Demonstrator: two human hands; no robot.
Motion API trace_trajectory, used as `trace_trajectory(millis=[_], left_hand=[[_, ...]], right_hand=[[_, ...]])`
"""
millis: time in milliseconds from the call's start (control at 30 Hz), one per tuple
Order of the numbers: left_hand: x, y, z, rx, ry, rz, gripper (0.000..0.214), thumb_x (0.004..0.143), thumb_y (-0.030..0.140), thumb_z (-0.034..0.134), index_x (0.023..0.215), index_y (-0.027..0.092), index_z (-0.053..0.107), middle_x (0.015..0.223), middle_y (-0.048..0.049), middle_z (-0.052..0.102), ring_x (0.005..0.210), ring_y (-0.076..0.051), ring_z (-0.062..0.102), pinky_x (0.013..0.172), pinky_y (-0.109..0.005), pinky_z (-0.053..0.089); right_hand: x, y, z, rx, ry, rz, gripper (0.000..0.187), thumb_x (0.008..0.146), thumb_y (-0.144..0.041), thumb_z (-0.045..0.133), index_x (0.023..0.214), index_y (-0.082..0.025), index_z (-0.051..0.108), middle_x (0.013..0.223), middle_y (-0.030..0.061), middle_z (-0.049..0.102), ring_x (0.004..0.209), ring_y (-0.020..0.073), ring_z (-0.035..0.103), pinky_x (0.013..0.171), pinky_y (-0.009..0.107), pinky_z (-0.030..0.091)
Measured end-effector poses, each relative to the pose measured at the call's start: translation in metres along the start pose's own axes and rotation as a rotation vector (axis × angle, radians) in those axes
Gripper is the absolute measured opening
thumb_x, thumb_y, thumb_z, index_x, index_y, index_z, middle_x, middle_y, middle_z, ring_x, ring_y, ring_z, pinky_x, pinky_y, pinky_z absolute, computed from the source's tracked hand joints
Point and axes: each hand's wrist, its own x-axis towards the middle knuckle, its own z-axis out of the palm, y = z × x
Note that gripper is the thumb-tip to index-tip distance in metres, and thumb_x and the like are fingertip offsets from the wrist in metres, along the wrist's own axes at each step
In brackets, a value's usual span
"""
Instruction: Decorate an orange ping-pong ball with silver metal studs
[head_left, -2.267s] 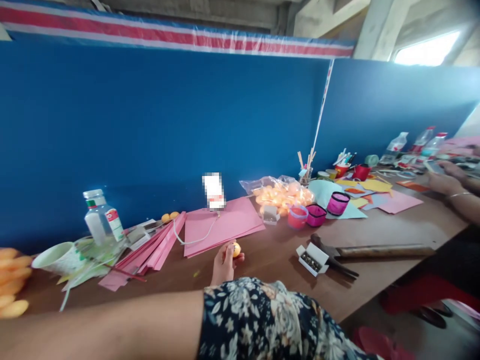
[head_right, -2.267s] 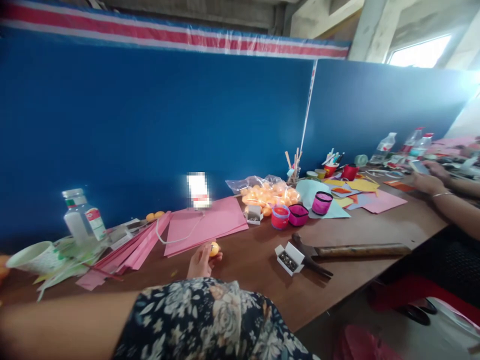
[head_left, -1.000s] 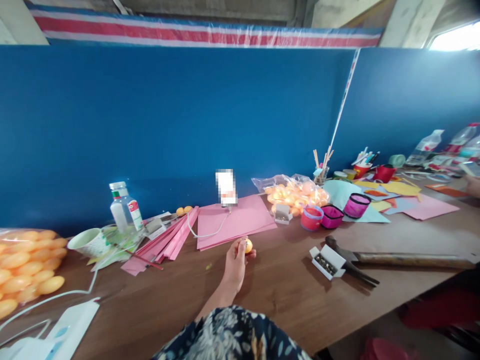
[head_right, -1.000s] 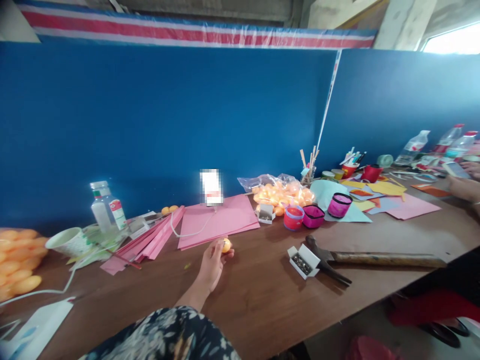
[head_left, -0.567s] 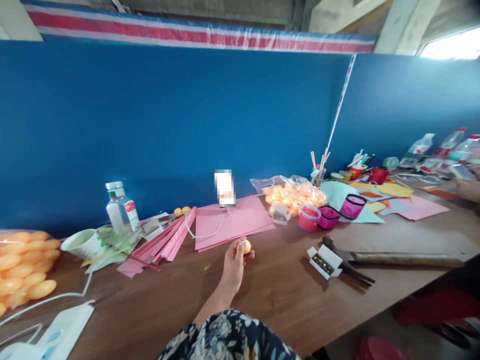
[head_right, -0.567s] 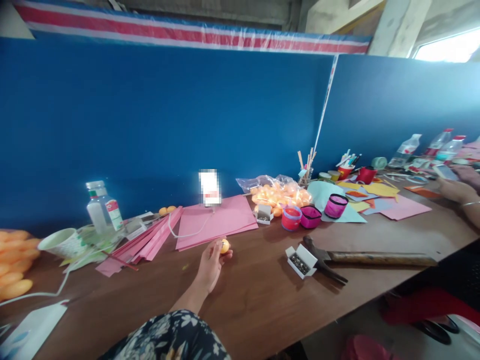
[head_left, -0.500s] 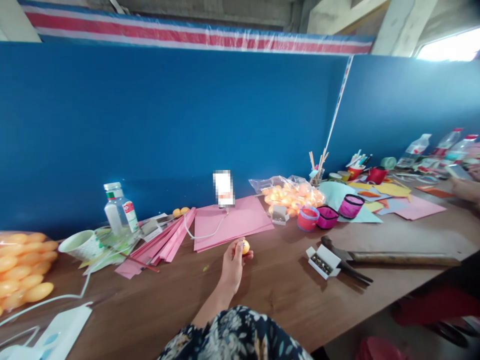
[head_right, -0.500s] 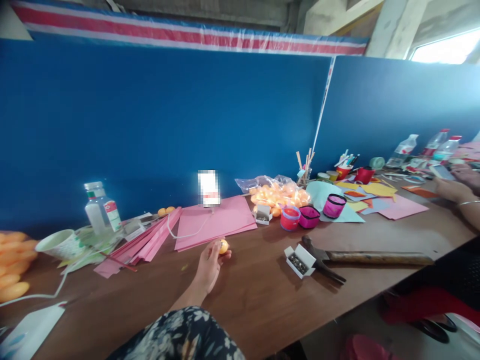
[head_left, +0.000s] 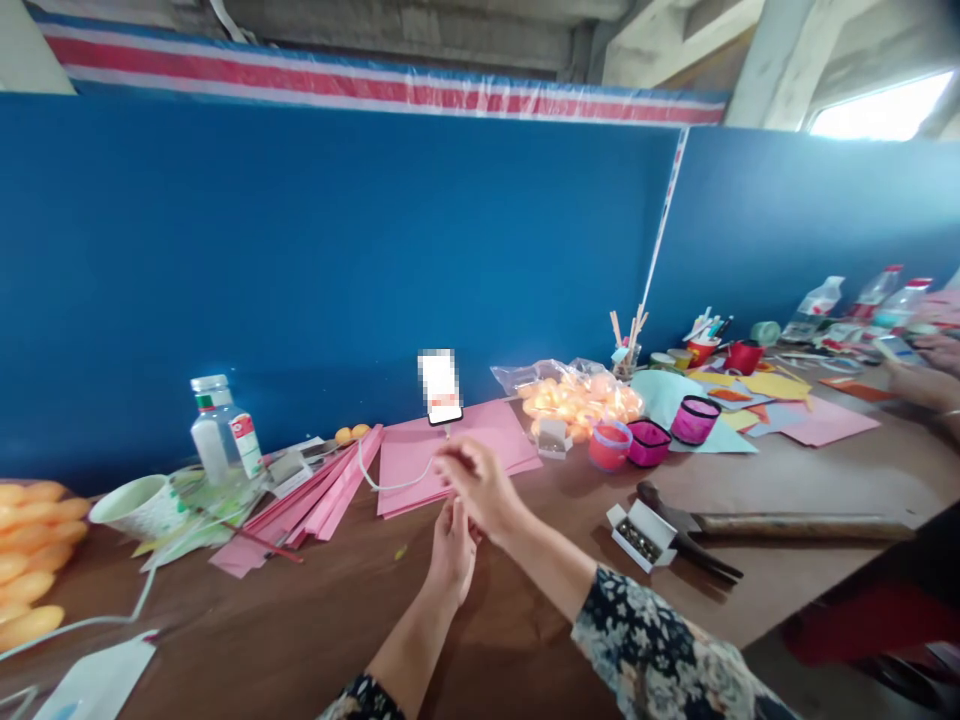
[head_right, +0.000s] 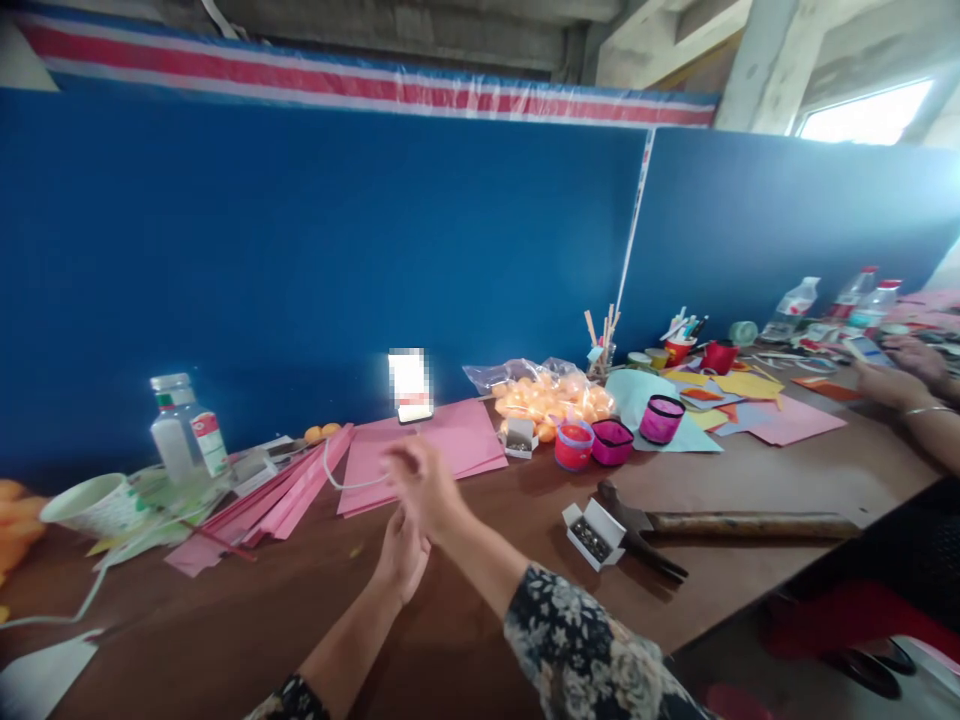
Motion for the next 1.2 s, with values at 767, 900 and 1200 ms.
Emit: trace_trajectory(millis=[767,900,1200], left_hand=[[0.009,0.004,-0.007,-0.049,-0.018,0.061,0.041,0.073,0.026,0.058,0.113,0.021,0.053,0.116,-0.0063,0.057,0.11,-0.02,0.049,0.095,-0.035,0.036],[0.009,0.004,-0.01,0.119,0.011,0.103,0.043,0.074,0.035,0.054,0.115,0.021,0.051,0.116,-0.0074,0.057,0.107,-0.022,0.051,0.091,-0.036,0.041],[0.006,0.007,-0.01,0.358,0.05,0.245,0.039,0.071,0.031,0.059,0.108,0.02,0.057,0.112,-0.0064,0.06,0.112,-0.022,0.047,0.097,-0.035,0.032]], right_hand=[[-0.012,0.092,-0.053,-0.22,-0.043,-0.042,0.029,0.081,-0.032,0.045,0.106,-0.021,0.056,0.105,0.0058,0.061,0.098,0.0194,0.056,0.088,0.034,0.042],[-0.014,0.091,-0.053,-0.25,-0.079,-0.031,0.033,0.078,-0.027,0.049,0.11,-0.022,0.053,0.103,0.0056,0.062,0.095,0.019,0.057,0.085,0.034,0.044],[-0.014,0.091,-0.053,-0.206,-0.052,-0.01,0.033,0.078,-0.028,0.049,0.11,-0.019,0.054,0.104,0.0068,0.062,0.096,0.0191,0.057,0.085,0.034,0.044]])
